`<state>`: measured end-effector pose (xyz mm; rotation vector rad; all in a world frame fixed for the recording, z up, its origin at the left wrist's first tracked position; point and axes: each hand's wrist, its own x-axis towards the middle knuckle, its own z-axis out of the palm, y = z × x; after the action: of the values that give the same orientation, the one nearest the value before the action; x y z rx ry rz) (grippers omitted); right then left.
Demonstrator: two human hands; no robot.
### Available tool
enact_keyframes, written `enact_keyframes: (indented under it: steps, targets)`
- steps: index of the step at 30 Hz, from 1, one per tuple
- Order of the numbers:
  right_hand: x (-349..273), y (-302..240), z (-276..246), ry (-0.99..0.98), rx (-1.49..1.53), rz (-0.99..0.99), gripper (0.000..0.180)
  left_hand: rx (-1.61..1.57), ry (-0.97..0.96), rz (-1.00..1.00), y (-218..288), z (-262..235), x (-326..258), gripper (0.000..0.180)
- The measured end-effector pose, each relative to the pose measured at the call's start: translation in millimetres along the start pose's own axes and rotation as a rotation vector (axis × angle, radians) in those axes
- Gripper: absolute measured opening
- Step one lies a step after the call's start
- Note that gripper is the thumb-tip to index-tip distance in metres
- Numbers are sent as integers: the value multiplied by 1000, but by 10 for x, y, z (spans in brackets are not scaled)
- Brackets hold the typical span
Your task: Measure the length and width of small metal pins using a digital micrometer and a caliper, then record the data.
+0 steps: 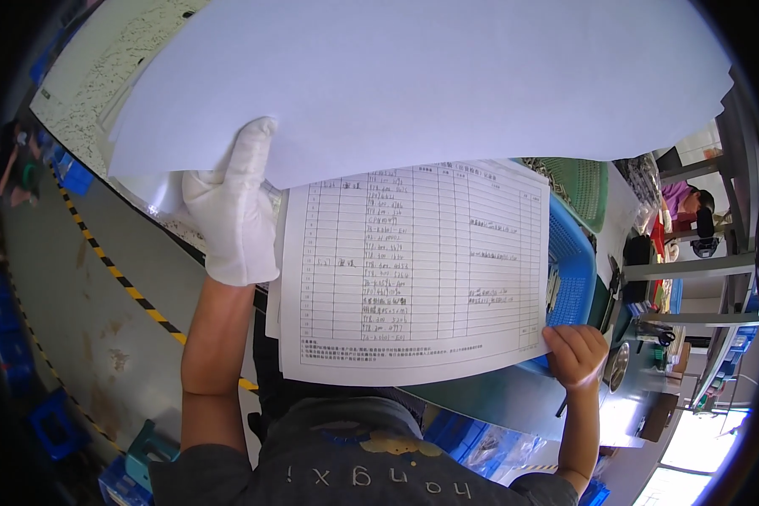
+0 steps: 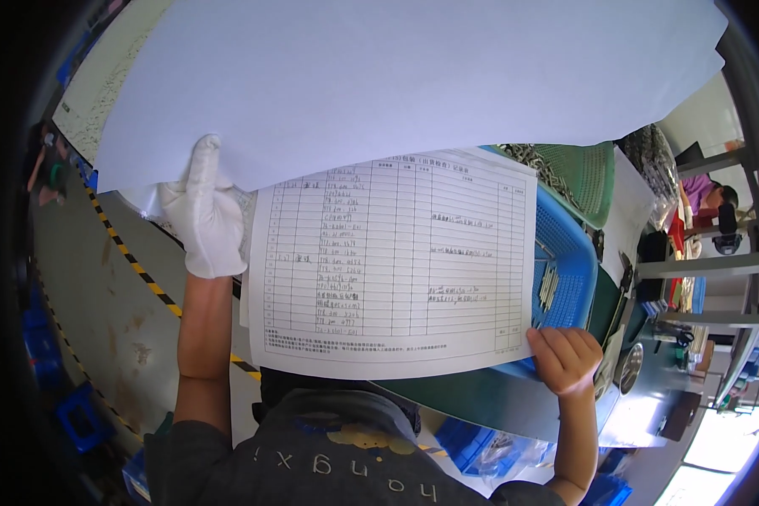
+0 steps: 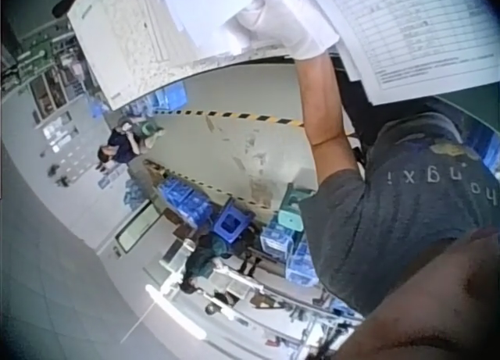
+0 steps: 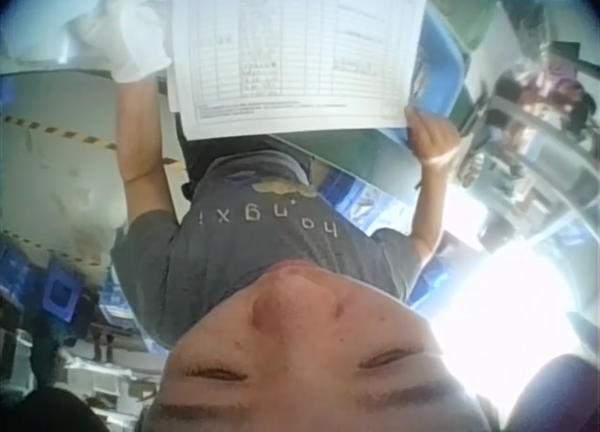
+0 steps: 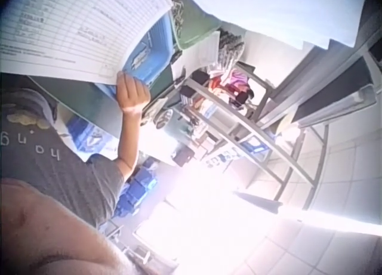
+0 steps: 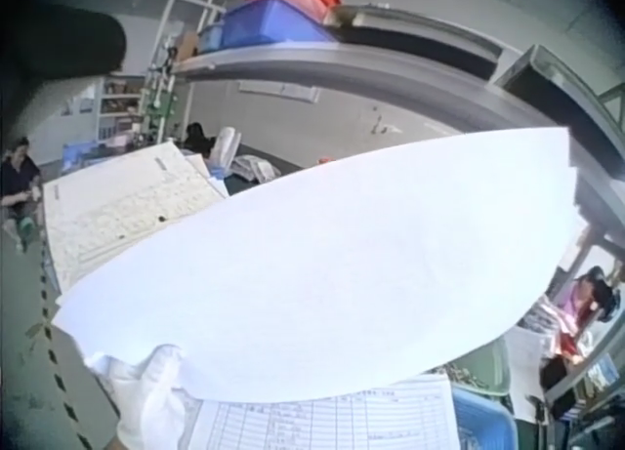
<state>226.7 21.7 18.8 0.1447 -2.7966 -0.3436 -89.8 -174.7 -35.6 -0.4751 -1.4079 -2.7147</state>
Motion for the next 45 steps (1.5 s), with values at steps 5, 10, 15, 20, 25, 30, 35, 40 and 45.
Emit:
enact_keyframes:
  steps: [5,10,15,20,25,30,35,40,45]
  targets:
    - [-10,3,4,15,3,-1,20,-9,-10,17,-1,-8,10,10]
    - [34,1,-15,30,-46,-19,14,-37,-2,-10,1,1,15,11]
    - [22,10,-1,49,-64,-31,14,-10,18,-2,6,18,27,9]
    - [21,26,6,65,-82,-36,15,6,20,-2,40,85,19,8]
    - [137,32,-63,-73,-79,-101,23,-6,-7,32,6,39,32,11]
    - [263,3,-191,-148,-22,-136,29,14,-17,22,2,12,29,11]
    - [269,-23,-220,-149,33,-144,27,-11,-29,7,-10,20,29,11]
    - [295,48,-208,-87,292,14,19,0,-38,20,-1,15,34,12]
    - [317,100,-183,-73,1089,524,16,14,-35,-12,13,31,28,13]
